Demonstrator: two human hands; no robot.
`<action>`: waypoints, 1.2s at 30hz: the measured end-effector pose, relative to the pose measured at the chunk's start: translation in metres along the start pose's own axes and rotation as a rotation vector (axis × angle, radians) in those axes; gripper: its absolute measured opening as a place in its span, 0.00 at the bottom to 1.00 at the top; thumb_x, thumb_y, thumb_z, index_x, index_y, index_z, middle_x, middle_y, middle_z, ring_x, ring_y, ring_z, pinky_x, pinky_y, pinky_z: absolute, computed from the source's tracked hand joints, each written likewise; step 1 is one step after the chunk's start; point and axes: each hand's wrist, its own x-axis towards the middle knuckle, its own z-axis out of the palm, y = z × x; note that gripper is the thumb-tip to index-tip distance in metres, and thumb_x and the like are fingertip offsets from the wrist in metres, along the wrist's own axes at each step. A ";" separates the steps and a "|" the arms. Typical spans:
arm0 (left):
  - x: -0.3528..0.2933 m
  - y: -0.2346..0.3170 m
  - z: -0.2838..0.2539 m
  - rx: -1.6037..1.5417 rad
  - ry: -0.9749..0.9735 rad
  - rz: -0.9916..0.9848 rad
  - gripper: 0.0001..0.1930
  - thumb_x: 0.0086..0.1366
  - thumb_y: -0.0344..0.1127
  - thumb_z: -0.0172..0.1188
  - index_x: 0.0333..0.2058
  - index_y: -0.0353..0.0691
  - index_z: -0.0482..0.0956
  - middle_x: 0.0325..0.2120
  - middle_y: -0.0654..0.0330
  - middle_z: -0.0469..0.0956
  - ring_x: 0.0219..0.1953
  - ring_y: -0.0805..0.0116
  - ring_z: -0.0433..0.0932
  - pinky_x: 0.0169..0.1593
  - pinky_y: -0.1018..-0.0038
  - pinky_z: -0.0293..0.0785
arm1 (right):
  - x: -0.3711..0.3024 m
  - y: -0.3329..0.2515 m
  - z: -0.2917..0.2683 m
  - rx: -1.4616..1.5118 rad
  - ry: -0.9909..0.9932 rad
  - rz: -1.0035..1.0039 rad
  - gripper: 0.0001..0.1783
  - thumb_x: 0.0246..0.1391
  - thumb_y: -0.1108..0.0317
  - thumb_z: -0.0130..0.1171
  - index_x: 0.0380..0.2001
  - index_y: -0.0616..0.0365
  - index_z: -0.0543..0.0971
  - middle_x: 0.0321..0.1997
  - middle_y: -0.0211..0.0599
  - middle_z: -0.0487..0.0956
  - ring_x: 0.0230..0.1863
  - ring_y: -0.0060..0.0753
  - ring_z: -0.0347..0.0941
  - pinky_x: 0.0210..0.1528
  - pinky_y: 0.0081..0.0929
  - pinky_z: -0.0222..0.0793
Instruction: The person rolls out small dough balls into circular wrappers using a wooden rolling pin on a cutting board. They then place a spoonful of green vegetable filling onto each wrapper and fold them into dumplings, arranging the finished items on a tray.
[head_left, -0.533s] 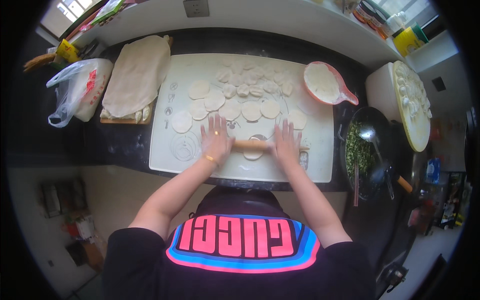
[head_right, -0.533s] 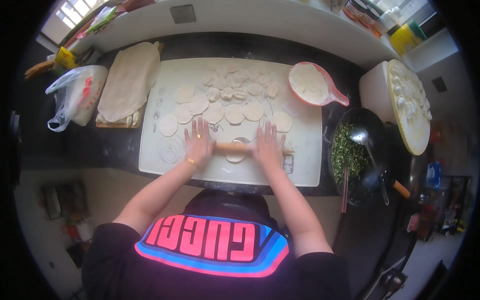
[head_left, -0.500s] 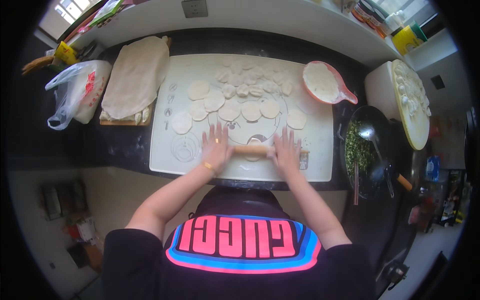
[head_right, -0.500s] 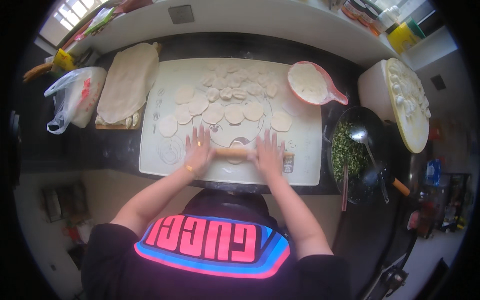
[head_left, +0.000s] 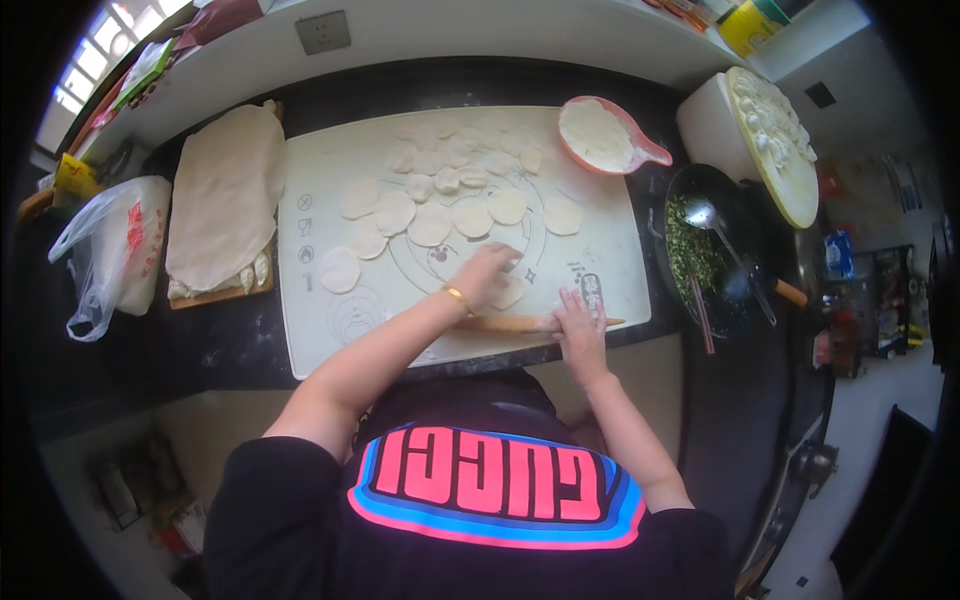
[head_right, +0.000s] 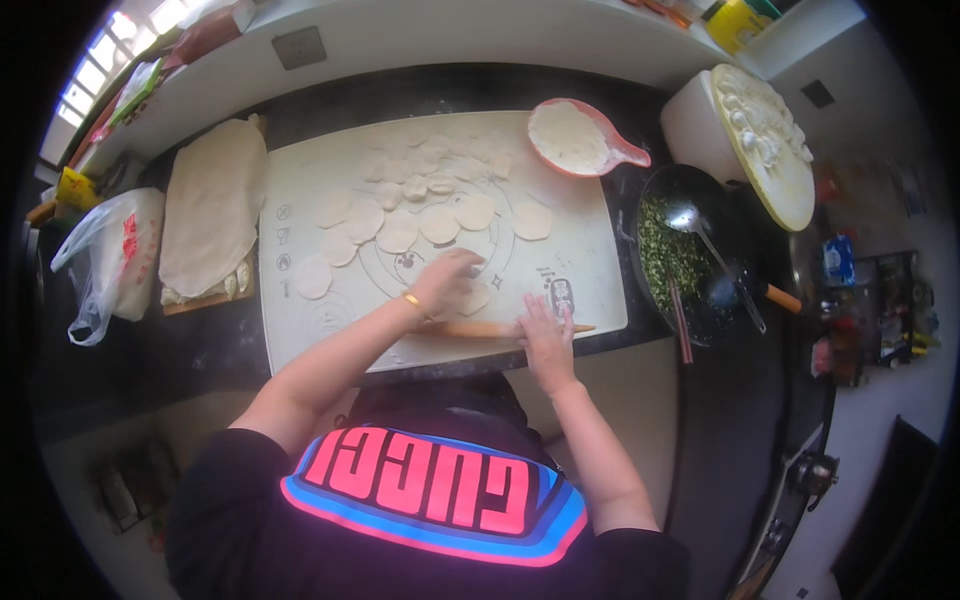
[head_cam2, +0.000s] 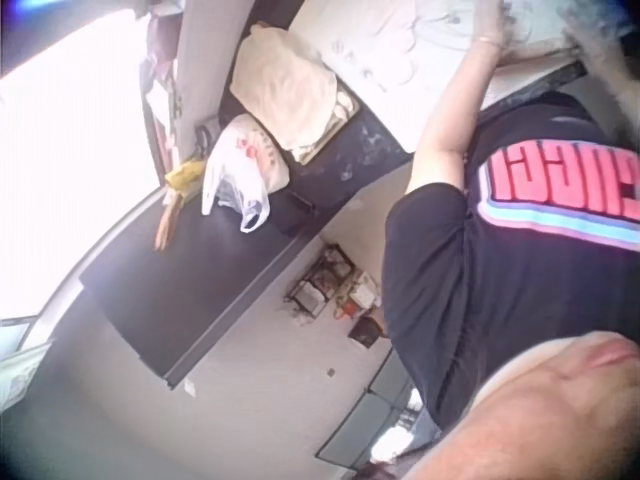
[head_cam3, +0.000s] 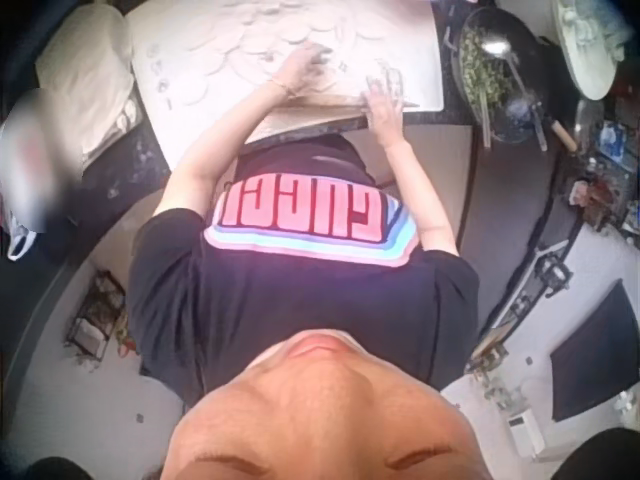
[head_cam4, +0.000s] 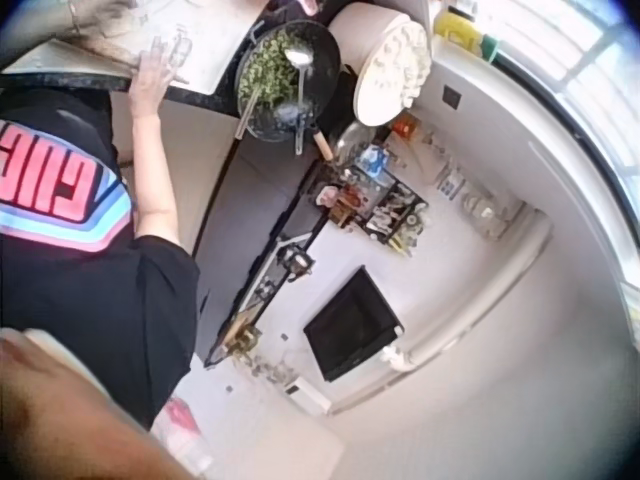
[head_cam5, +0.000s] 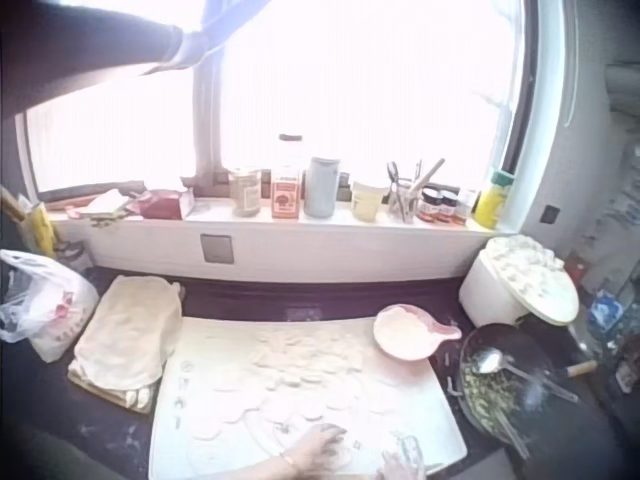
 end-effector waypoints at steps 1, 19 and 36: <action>-0.014 0.002 -0.004 0.109 0.070 -0.033 0.24 0.51 0.30 0.59 0.48 0.37 0.68 0.46 0.47 0.68 0.52 0.49 0.65 0.53 0.62 0.62 | -0.002 0.002 0.000 0.014 0.008 0.032 0.20 0.42 0.76 0.57 0.42 0.53 0.70 0.64 0.38 0.59 0.66 0.39 0.51 0.64 0.53 0.36; -0.067 -0.014 -0.025 0.660 0.091 -0.434 0.37 0.61 0.44 0.48 0.63 0.35 0.42 0.64 0.46 0.41 0.66 0.48 0.39 0.65 0.53 0.36 | 0.069 -0.012 0.020 -0.127 -0.075 0.100 0.42 0.48 0.48 0.54 0.62 0.57 0.53 0.69 0.46 0.45 0.70 0.49 0.35 0.64 0.60 0.28; -0.048 0.012 -0.003 0.759 0.083 -0.384 0.36 0.61 0.46 0.49 0.61 0.32 0.46 0.64 0.46 0.42 0.66 0.46 0.39 0.64 0.51 0.36 | 0.064 0.037 0.011 -0.069 -0.052 0.131 0.36 0.48 0.57 0.56 0.60 0.53 0.59 0.68 0.50 0.45 0.69 0.49 0.37 0.64 0.58 0.28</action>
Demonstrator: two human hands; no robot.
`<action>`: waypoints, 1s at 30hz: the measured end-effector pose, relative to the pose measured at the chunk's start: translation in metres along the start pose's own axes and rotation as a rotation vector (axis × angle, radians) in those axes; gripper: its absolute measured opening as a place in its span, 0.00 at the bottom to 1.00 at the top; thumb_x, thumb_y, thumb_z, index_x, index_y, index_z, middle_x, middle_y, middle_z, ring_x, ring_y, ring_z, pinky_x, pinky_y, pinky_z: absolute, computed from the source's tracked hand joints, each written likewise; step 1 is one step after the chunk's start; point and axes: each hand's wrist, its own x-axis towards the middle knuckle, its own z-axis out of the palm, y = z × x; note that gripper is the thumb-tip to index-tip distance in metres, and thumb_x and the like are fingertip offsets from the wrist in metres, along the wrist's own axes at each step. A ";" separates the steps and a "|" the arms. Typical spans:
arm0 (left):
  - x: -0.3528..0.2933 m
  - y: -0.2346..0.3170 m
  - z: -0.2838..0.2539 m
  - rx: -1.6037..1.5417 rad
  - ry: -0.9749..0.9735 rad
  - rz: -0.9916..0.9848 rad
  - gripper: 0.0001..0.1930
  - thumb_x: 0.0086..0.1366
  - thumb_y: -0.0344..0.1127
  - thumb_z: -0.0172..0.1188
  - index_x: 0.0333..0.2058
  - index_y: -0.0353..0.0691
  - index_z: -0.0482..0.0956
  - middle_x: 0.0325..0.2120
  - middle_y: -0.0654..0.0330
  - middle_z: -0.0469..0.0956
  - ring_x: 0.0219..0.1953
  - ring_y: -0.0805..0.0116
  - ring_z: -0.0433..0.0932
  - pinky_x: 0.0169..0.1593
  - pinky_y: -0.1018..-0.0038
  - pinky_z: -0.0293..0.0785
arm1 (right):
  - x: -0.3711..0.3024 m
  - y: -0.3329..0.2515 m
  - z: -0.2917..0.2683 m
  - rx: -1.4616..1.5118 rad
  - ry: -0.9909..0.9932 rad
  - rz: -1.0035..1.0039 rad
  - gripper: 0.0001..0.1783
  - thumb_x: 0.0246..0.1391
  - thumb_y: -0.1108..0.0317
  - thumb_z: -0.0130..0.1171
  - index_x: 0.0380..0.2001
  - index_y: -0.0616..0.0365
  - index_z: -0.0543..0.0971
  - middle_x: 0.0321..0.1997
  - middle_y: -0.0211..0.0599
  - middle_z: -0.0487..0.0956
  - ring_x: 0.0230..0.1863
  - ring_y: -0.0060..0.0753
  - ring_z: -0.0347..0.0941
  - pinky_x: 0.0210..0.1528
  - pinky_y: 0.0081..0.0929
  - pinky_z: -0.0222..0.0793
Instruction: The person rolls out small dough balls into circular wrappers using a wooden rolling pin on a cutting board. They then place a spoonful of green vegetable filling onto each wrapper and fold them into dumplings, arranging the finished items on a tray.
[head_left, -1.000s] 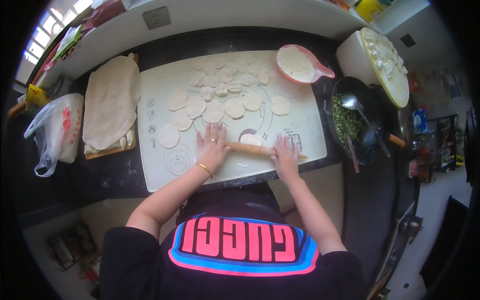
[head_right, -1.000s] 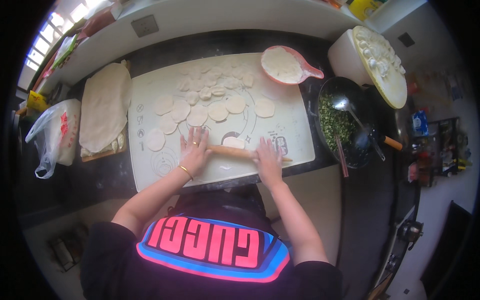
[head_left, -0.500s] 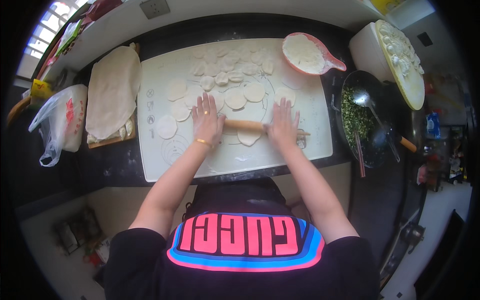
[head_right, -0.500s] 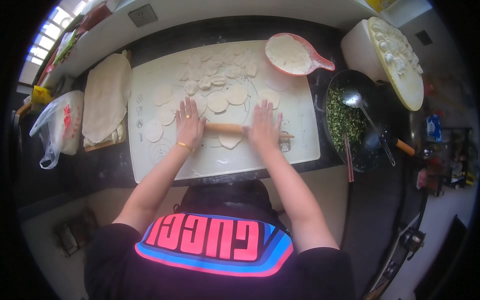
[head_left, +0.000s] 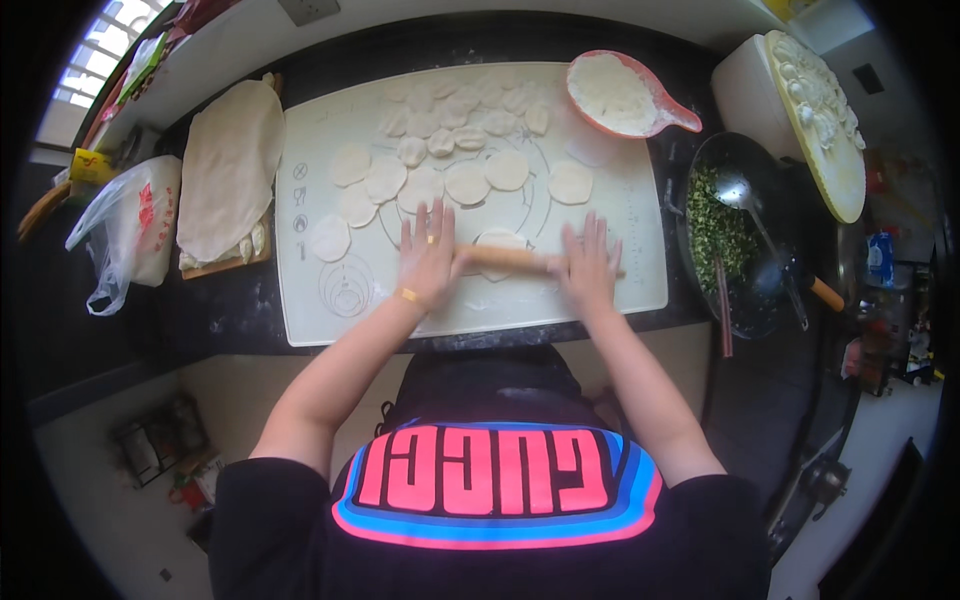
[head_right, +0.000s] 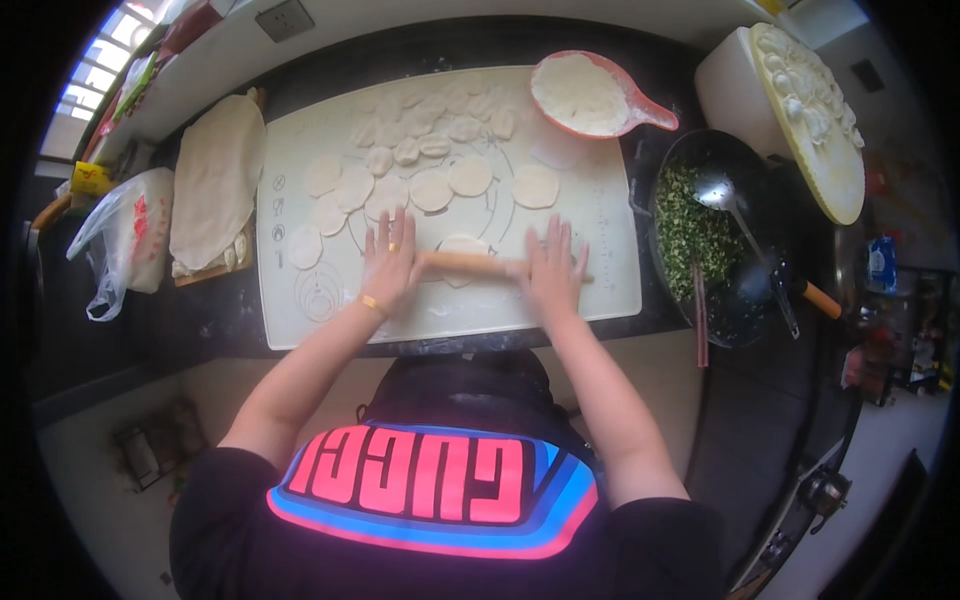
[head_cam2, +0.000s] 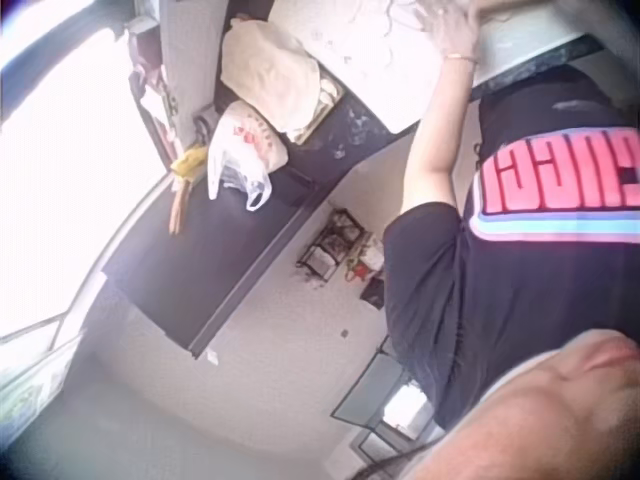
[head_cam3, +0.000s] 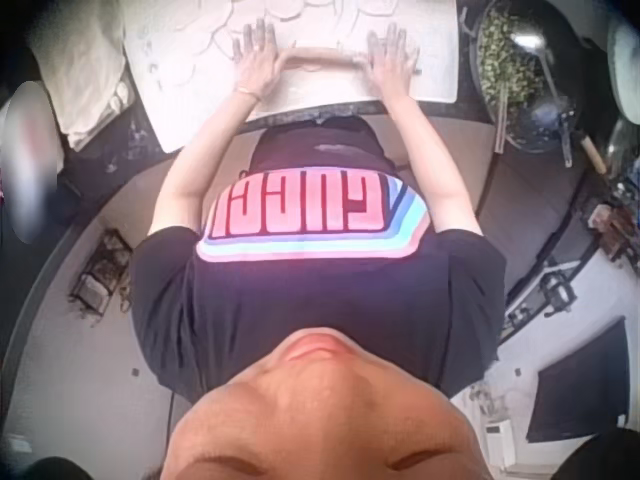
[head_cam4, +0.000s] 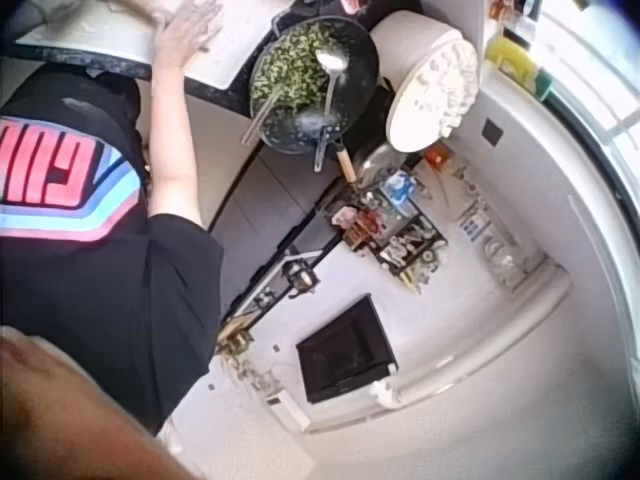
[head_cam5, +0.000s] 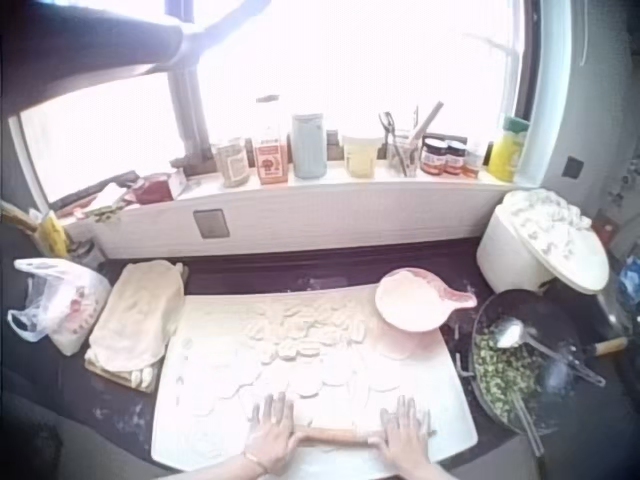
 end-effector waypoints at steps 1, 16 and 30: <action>-0.019 -0.002 0.001 -0.031 -0.054 0.038 0.36 0.61 0.47 0.48 0.62 0.33 0.46 0.64 0.46 0.42 0.66 0.46 0.39 0.64 0.50 0.36 | -0.023 0.000 -0.003 0.045 -0.048 -0.042 0.35 0.46 0.59 0.58 0.58 0.52 0.62 0.68 0.49 0.45 0.69 0.49 0.38 0.64 0.57 0.28; 0.022 0.021 -0.006 -0.467 -0.315 -0.184 0.25 0.49 0.31 0.61 0.47 0.35 0.66 0.50 0.45 0.64 0.52 0.48 0.63 0.52 0.62 0.63 | -0.068 0.005 -0.014 0.127 0.051 -0.237 0.17 0.43 0.68 0.60 0.39 0.49 0.72 0.63 0.33 0.62 0.64 0.37 0.54 0.62 0.50 0.42; 0.031 -0.009 0.001 0.009 0.141 -0.119 0.34 0.62 0.47 0.47 0.63 0.41 0.47 0.64 0.46 0.40 0.66 0.48 0.37 0.64 0.50 0.34 | -0.011 -0.011 0.010 0.000 0.075 0.000 0.34 0.49 0.52 0.55 0.55 0.58 0.62 0.68 0.50 0.46 0.69 0.48 0.39 0.63 0.58 0.32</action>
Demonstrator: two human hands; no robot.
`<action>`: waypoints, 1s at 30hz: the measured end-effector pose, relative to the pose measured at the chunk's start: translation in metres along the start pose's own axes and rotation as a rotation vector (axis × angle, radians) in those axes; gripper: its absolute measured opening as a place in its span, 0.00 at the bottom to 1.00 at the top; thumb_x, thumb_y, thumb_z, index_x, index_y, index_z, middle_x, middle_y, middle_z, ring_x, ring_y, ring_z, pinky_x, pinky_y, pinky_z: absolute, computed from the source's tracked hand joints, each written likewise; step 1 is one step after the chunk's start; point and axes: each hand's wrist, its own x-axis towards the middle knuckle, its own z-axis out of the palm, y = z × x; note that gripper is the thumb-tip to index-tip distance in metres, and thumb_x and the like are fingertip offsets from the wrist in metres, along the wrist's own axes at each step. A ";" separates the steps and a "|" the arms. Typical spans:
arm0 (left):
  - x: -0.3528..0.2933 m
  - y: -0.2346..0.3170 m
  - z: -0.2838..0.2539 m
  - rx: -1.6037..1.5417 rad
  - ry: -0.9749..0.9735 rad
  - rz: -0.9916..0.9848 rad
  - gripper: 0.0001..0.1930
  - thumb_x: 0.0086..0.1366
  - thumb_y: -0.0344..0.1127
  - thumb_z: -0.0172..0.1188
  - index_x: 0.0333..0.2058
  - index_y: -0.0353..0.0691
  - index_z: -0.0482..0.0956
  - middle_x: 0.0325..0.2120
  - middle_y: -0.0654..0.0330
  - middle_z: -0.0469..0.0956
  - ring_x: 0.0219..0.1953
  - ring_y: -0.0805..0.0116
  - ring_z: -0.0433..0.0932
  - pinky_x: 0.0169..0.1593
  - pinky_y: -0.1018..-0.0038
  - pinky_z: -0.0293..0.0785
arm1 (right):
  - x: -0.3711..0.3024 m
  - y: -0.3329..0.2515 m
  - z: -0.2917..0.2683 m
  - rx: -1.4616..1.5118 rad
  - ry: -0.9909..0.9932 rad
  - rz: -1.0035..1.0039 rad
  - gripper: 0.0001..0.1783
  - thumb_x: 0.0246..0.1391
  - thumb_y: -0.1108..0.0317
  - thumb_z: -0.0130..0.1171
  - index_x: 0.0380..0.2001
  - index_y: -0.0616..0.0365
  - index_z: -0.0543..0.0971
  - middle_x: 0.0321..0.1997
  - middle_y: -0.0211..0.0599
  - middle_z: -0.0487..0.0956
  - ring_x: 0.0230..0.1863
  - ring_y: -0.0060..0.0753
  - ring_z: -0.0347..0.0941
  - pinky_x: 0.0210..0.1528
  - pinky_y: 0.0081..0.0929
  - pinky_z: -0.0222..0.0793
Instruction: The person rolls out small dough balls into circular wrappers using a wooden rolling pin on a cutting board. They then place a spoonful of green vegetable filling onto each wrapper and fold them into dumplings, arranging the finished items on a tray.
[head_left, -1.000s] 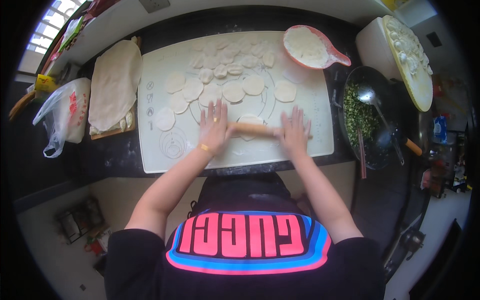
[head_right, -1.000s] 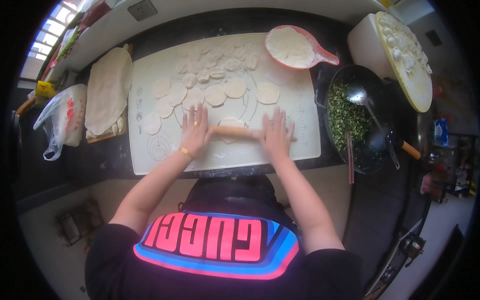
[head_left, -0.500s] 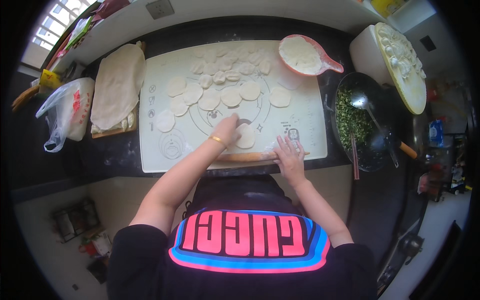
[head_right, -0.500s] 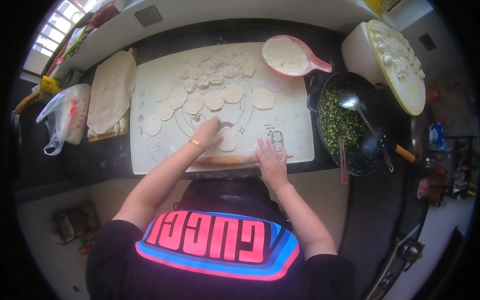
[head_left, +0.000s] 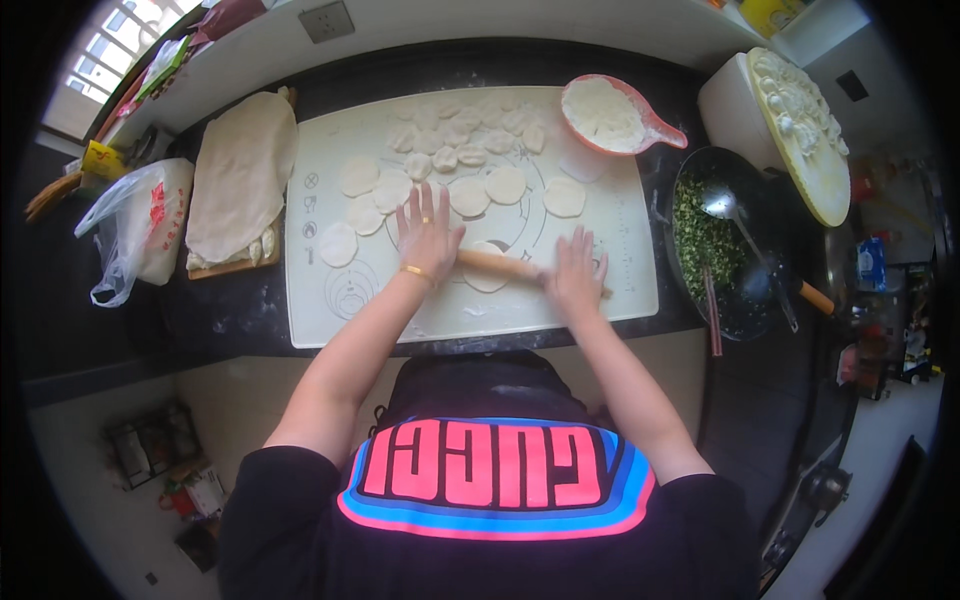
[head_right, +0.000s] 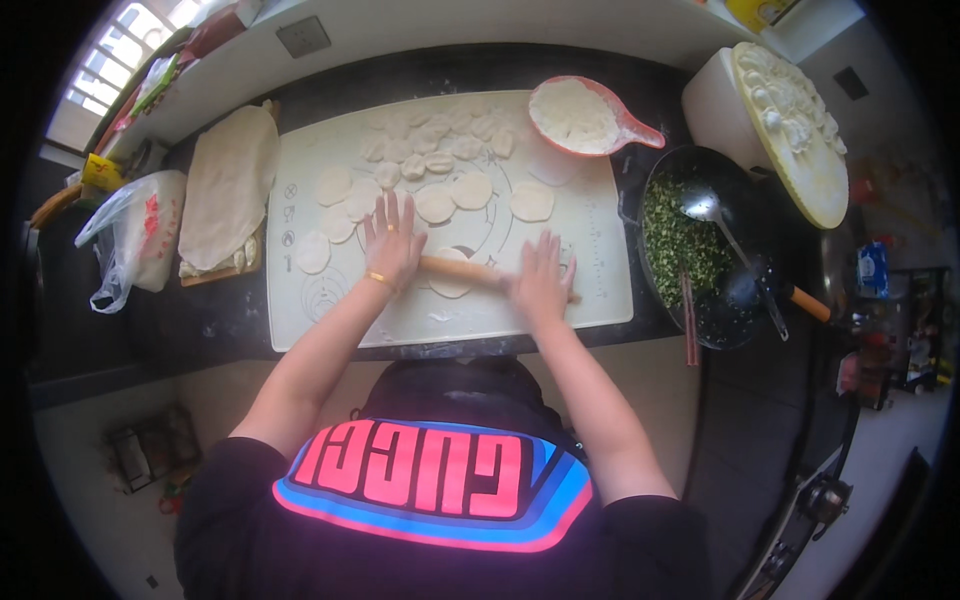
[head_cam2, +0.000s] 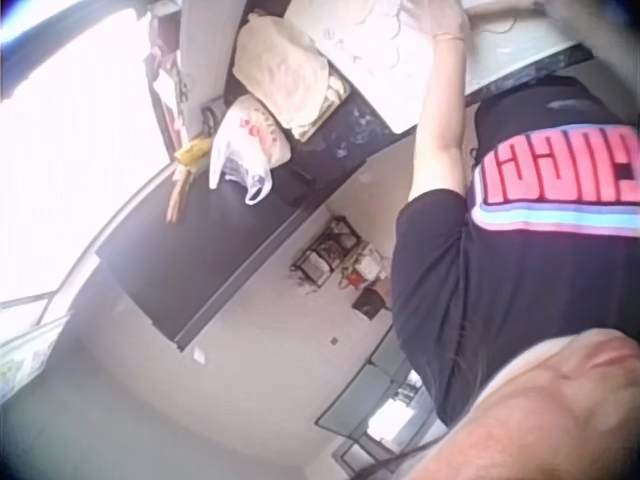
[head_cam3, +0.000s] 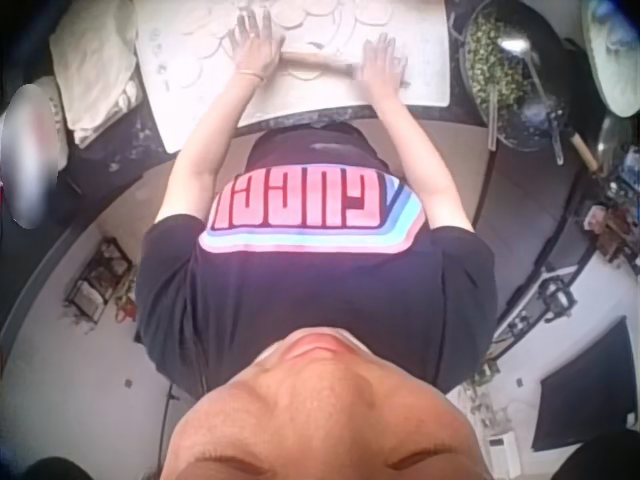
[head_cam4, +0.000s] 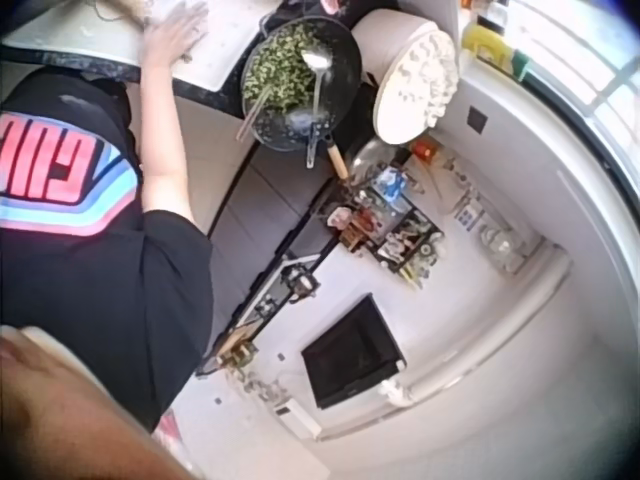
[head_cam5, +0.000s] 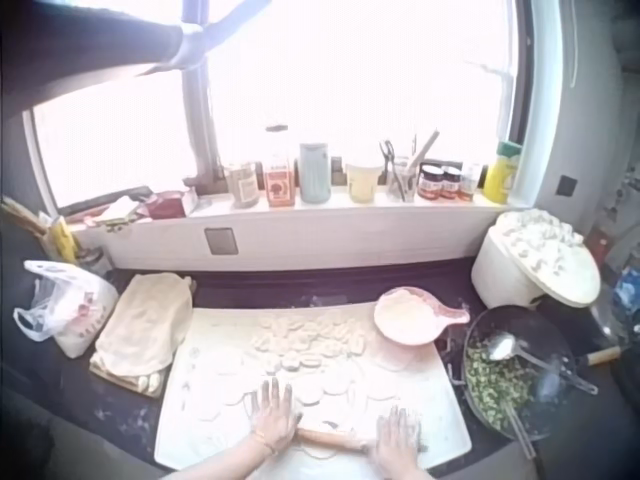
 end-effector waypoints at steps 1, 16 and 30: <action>-0.018 -0.006 0.002 0.014 -0.038 0.061 0.34 0.62 0.47 0.47 0.63 0.40 0.47 0.64 0.46 0.40 0.66 0.48 0.37 0.64 0.50 0.35 | -0.014 -0.003 -0.003 0.009 -0.029 -0.006 0.35 0.48 0.51 0.55 0.56 0.58 0.62 0.68 0.50 0.46 0.69 0.48 0.39 0.63 0.58 0.32; 0.007 0.020 -0.020 -0.426 -0.743 -0.036 0.23 0.47 0.37 0.64 0.42 0.38 0.70 0.46 0.46 0.68 0.50 0.48 0.65 0.51 0.64 0.64 | -0.066 0.008 -0.028 0.091 0.082 -0.263 0.12 0.45 0.70 0.57 0.36 0.50 0.70 0.61 0.33 0.64 0.62 0.32 0.58 0.62 0.49 0.42; -0.031 -0.009 -0.010 0.030 0.069 -0.087 0.33 0.60 0.45 0.52 0.61 0.40 0.52 0.61 0.43 0.48 0.63 0.44 0.48 0.62 0.50 0.46 | 0.008 -0.017 0.004 0.055 -0.003 -0.094 0.27 0.50 0.56 0.54 0.52 0.54 0.66 0.68 0.45 0.48 0.69 0.43 0.40 0.63 0.60 0.32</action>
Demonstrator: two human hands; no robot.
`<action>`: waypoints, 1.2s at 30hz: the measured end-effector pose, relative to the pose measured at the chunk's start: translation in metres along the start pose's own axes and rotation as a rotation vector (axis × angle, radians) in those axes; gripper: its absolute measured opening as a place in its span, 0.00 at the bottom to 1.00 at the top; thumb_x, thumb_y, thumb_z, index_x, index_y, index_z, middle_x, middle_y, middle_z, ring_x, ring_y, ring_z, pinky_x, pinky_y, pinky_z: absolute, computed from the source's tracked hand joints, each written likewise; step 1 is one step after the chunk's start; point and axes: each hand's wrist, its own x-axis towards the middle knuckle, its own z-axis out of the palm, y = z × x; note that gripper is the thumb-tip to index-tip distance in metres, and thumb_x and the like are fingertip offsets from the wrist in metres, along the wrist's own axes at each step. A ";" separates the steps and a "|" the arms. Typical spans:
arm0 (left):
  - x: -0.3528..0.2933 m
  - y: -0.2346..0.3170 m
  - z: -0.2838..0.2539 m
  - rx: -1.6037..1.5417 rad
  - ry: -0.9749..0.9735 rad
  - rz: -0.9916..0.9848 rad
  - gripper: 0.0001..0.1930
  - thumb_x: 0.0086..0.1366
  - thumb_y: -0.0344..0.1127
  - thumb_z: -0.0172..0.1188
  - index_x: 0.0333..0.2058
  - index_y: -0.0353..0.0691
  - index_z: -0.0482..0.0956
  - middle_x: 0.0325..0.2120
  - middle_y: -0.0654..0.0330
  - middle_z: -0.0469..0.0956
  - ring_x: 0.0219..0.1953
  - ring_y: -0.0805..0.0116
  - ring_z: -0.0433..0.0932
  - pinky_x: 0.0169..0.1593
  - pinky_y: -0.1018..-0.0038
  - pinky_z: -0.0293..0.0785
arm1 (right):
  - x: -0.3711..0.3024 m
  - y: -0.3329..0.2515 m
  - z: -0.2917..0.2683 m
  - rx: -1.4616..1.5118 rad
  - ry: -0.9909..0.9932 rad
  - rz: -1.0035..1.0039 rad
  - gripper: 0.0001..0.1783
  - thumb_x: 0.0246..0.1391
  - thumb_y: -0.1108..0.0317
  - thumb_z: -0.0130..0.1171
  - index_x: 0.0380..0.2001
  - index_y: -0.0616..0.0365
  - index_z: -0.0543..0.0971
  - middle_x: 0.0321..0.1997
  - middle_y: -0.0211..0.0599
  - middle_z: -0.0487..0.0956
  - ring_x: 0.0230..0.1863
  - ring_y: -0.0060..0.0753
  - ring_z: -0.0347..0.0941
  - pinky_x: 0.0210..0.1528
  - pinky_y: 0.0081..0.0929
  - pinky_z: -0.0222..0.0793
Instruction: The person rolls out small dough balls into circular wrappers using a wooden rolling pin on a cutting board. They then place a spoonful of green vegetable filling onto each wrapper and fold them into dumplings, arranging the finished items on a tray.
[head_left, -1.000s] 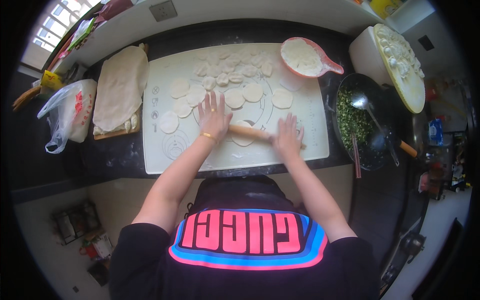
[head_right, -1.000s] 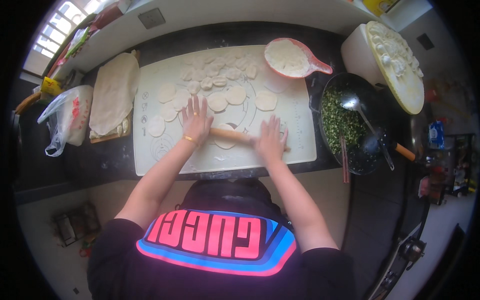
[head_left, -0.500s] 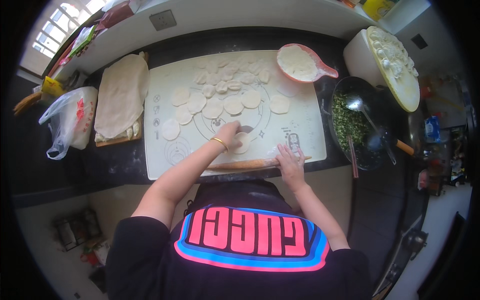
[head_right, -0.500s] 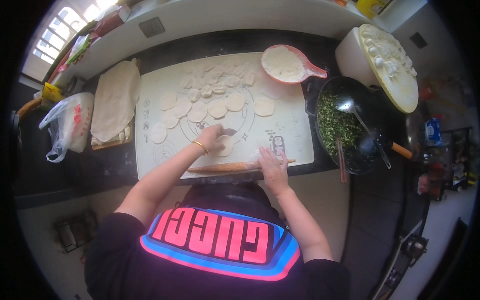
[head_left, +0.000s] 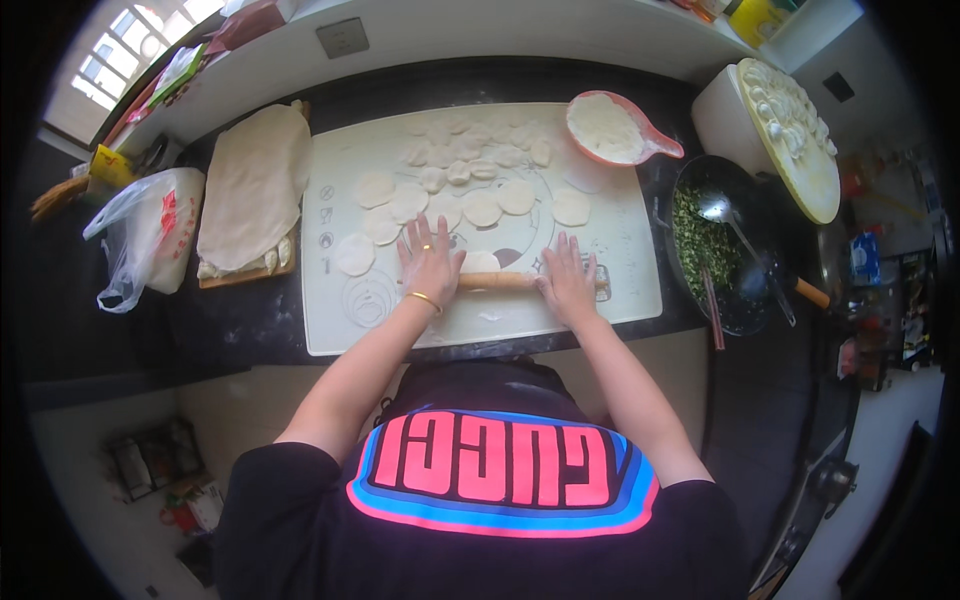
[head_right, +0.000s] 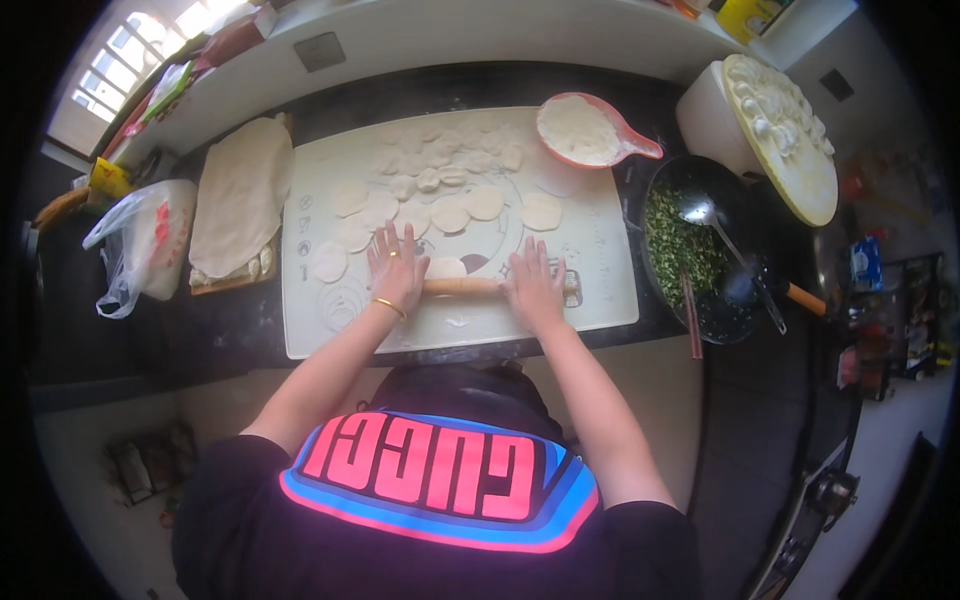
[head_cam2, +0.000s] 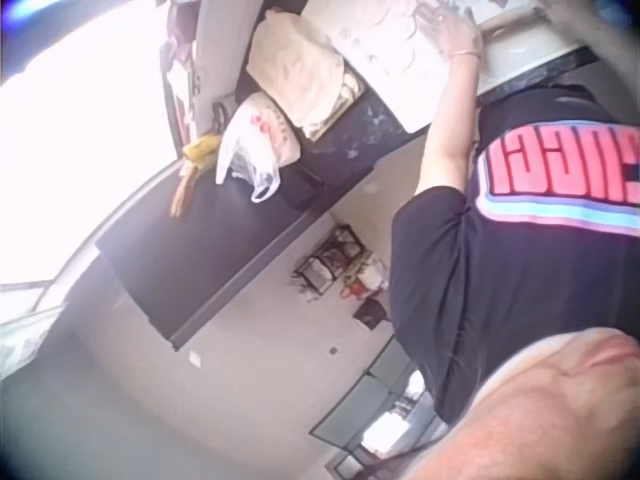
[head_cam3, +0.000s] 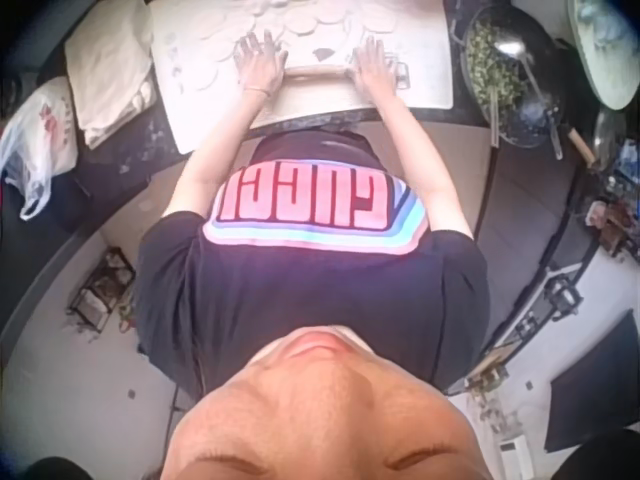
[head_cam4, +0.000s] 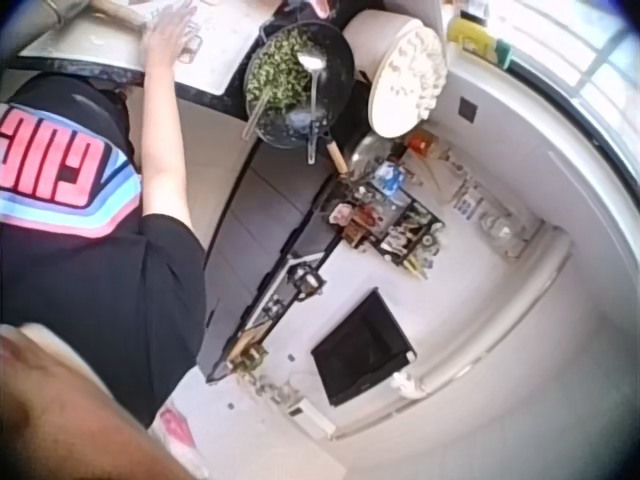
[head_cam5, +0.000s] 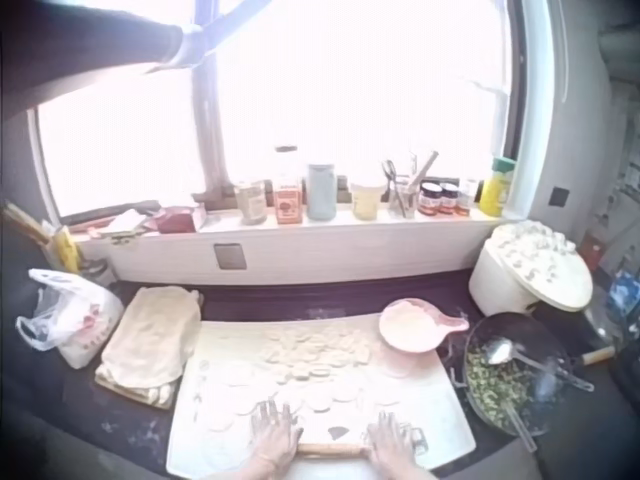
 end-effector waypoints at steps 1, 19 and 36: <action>-0.001 -0.005 0.007 -0.158 -0.028 0.046 0.32 0.58 0.42 0.54 0.59 0.40 0.54 0.59 0.42 0.52 0.61 0.43 0.51 0.60 0.52 0.49 | -0.002 -0.001 -0.001 -0.004 -0.027 -0.026 0.26 0.50 0.57 0.54 0.51 0.53 0.67 0.68 0.44 0.49 0.69 0.42 0.41 0.63 0.60 0.33; -0.009 0.010 0.005 -0.632 -0.286 -0.099 0.14 0.40 0.31 0.66 0.28 0.37 0.77 0.27 0.50 0.76 0.33 0.55 0.76 0.39 0.67 0.72 | -0.049 0.002 -0.009 0.187 0.182 -0.201 0.18 0.37 0.81 0.49 0.34 0.51 0.72 0.36 0.31 0.73 0.45 0.34 0.69 0.58 0.47 0.48; 0.048 -0.089 -0.039 -0.811 -0.354 -0.171 0.09 0.49 0.32 0.64 0.29 0.35 0.80 0.23 0.55 0.79 0.27 0.72 0.77 0.34 0.76 0.73 | -0.026 0.009 -0.005 0.120 0.140 -0.218 0.21 0.38 0.71 0.60 0.40 0.50 0.72 0.41 0.33 0.68 0.48 0.35 0.64 0.55 0.45 0.51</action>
